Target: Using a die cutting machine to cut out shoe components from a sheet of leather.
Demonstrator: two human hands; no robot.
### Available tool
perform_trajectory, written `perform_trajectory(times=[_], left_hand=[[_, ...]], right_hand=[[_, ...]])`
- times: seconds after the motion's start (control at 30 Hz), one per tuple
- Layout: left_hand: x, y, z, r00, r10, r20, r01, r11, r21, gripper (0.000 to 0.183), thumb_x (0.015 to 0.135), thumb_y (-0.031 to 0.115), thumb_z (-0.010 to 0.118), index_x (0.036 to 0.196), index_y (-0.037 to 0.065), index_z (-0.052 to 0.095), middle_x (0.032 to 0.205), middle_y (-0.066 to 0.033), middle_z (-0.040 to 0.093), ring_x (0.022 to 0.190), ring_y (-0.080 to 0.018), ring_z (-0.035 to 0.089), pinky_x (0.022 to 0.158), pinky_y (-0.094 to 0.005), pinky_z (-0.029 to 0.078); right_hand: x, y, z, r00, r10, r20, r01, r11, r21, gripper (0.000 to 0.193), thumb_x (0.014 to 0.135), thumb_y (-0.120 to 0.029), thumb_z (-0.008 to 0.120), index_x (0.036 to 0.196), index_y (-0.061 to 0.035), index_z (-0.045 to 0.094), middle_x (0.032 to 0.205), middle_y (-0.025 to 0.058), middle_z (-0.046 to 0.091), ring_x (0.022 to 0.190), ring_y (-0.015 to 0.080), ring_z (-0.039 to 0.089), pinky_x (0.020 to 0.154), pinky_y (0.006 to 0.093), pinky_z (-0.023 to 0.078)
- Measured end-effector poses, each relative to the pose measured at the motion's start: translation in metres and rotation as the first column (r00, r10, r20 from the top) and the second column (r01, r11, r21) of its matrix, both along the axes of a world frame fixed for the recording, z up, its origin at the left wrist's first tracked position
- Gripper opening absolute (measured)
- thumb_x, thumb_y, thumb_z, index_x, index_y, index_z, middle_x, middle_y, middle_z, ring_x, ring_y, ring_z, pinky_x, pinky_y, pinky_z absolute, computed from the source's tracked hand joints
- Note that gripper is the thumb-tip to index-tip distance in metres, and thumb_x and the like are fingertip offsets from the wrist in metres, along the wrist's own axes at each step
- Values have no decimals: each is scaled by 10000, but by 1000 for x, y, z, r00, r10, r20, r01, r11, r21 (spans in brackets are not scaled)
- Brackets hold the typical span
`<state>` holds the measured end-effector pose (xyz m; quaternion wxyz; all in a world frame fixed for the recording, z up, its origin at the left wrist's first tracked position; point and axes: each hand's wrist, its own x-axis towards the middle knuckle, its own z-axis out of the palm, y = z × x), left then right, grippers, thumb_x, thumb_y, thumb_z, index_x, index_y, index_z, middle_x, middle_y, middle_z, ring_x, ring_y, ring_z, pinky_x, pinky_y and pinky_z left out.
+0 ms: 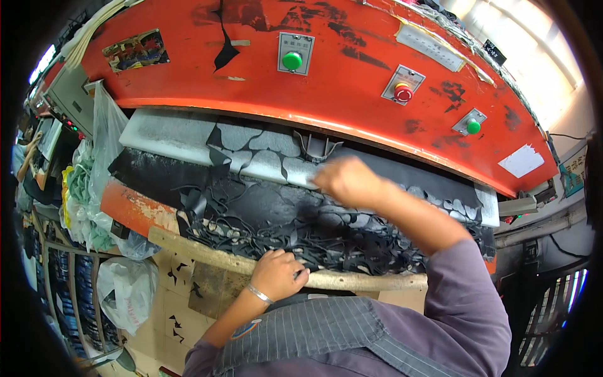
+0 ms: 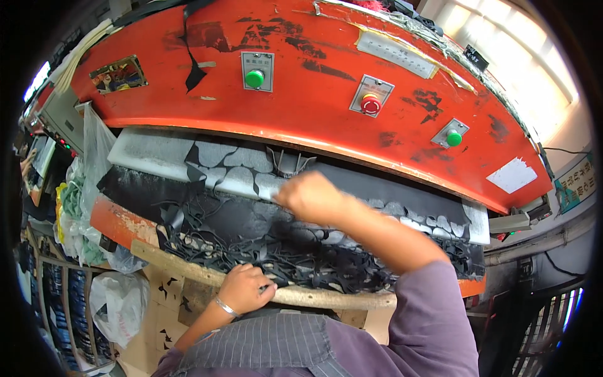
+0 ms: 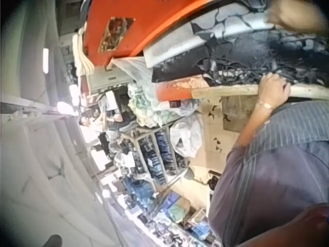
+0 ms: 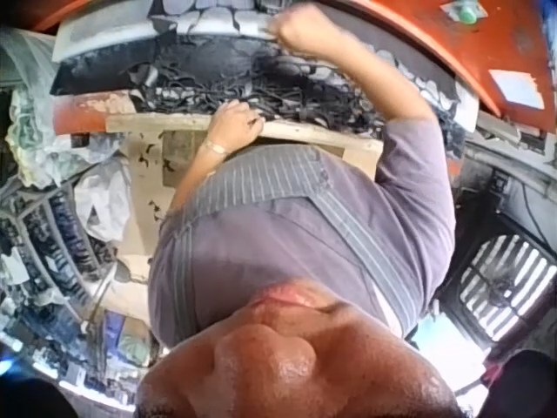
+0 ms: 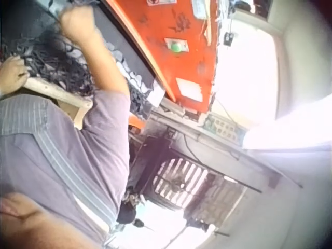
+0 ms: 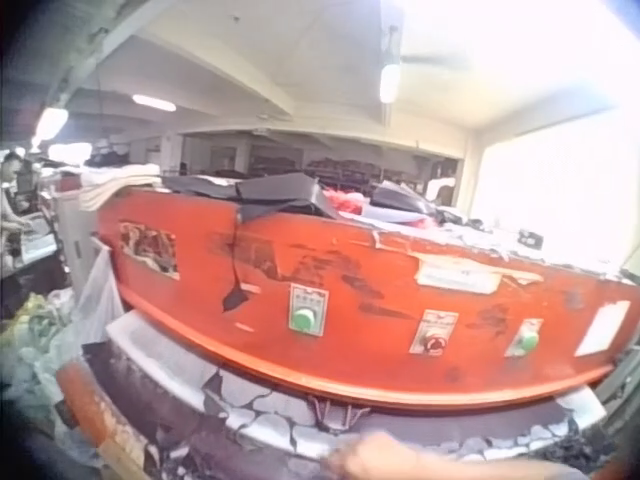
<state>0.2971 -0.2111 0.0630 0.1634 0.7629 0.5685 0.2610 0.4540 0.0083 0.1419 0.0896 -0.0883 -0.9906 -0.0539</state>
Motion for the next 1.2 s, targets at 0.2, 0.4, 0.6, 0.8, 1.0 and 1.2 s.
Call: perform_trajectory(times=[0.2,0.4,0.6,0.8,1.0,1.2], left_hand=[[-22,45,28,947,-27,321,124,950,-285,170,830,220,677,877,64,724,824,-87,690,793,-259,639,748,-352,505],[-46,134,53,949,70,308,-71,997,-6,148,807,114,673,925,30,697,893,-124,683,856,-274,631,773,-350,491],[-22,215,20,948,50,314,-77,994,76,399,792,119,678,1178,53,607,1048,-116,673,877,-280,628,814,-346,478],[19,260,-38,970,98,222,-119,989,87,662,777,145,707,1378,58,443,1171,-86,655,1079,-276,586,973,-372,404],[14,269,-48,963,137,232,-170,977,128,622,776,131,708,1343,33,473,1073,-47,699,1099,-276,575,994,-391,384],[17,266,-49,970,138,199,-166,977,132,554,800,143,684,1312,30,504,1077,-60,699,1108,-276,575,1003,-388,374]], right_hand=[[-71,153,-23,933,317,168,-334,938,89,196,781,-141,560,923,-69,675,1040,58,652,1060,242,587,893,378,479],[-63,177,-4,915,397,77,-401,914,54,108,673,-187,629,742,-111,595,912,6,579,950,220,535,733,357,491],[64,167,-29,809,-575,-120,532,804,-264,145,847,-182,616,827,-40,591,849,154,607,858,351,599,720,447,489],[88,108,-84,431,-899,-76,748,404,-528,253,855,-261,626,937,-23,646,937,226,639,937,393,603,816,437,488],[121,71,-92,534,-807,-252,650,583,-488,549,769,-307,747,1242,-76,593,1152,152,638,1102,318,564,980,399,410],[128,66,-109,556,-786,-270,628,610,-483,549,749,-296,759,1218,-60,598,1191,160,626,1114,351,560,1007,420,393]])
